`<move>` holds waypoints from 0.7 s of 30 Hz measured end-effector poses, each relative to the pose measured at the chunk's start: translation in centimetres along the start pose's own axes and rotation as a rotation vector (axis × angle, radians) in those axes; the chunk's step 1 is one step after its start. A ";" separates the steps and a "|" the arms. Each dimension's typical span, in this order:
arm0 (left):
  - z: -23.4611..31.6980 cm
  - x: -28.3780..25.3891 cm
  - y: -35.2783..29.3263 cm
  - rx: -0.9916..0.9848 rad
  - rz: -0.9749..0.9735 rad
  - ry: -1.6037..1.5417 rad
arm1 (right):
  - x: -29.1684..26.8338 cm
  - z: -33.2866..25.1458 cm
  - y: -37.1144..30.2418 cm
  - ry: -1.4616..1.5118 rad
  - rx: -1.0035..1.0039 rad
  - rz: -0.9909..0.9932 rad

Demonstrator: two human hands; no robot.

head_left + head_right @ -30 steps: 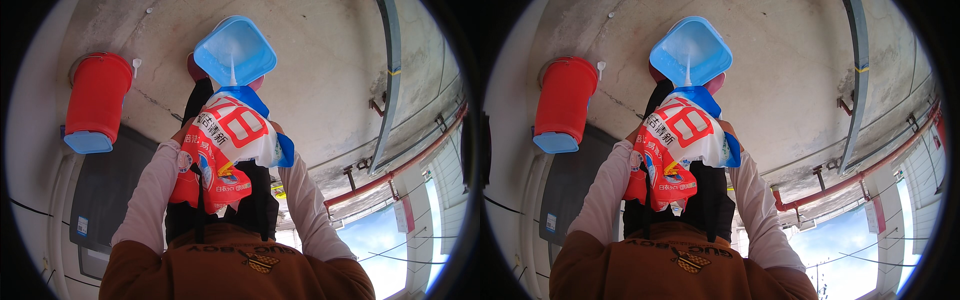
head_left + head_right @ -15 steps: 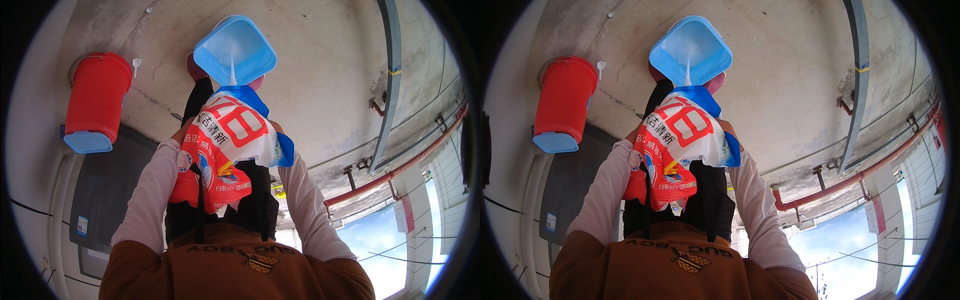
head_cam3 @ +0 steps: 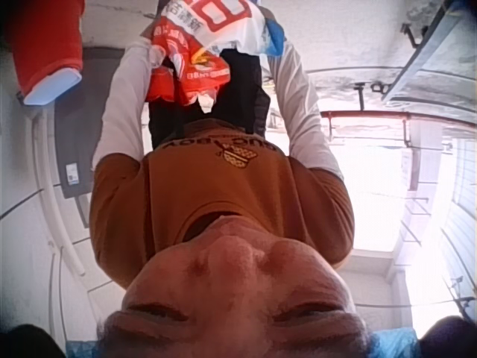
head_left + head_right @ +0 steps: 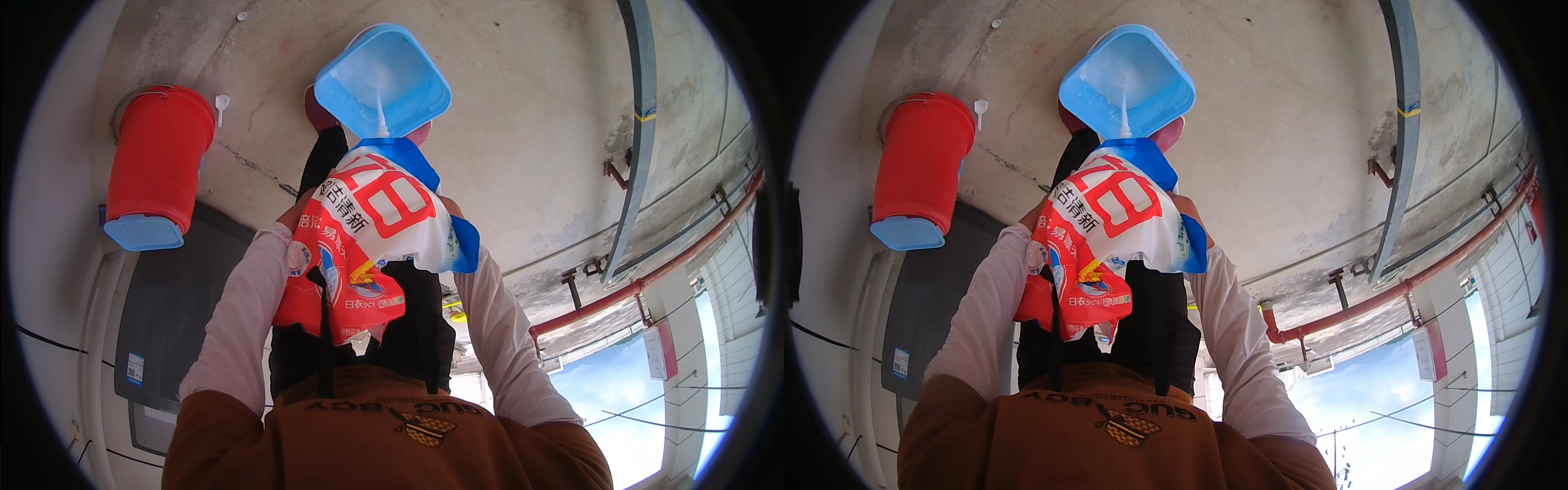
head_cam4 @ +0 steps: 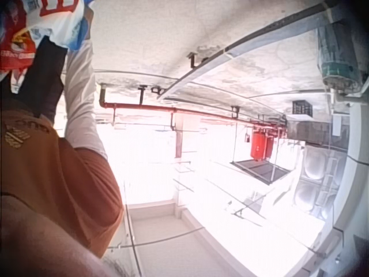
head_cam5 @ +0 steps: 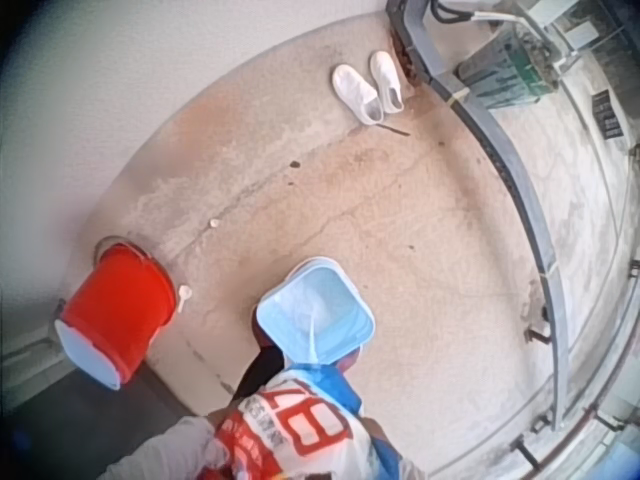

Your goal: The person pours liquid detergent from a large refill pouch into a small blue basin. They then fold and crumple the empty pouch and place it into a nearby bucket. Finally, they pick up the blue basin and set it down again.

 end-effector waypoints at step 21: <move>-2.5 -3.2 2.3 -0.134 -0.054 -0.072 | -0.6 -1.6 1.0 -0.103 0.168 0.283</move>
Point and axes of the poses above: each hand's wrist, its own y-axis towards the middle knuckle, its own x-axis out of the palm, z = x × y, the point moved 5 cm from there along y, towards the middle knuckle, and after that the axes turned 9 degrees about -z, right-handed, at the moved point
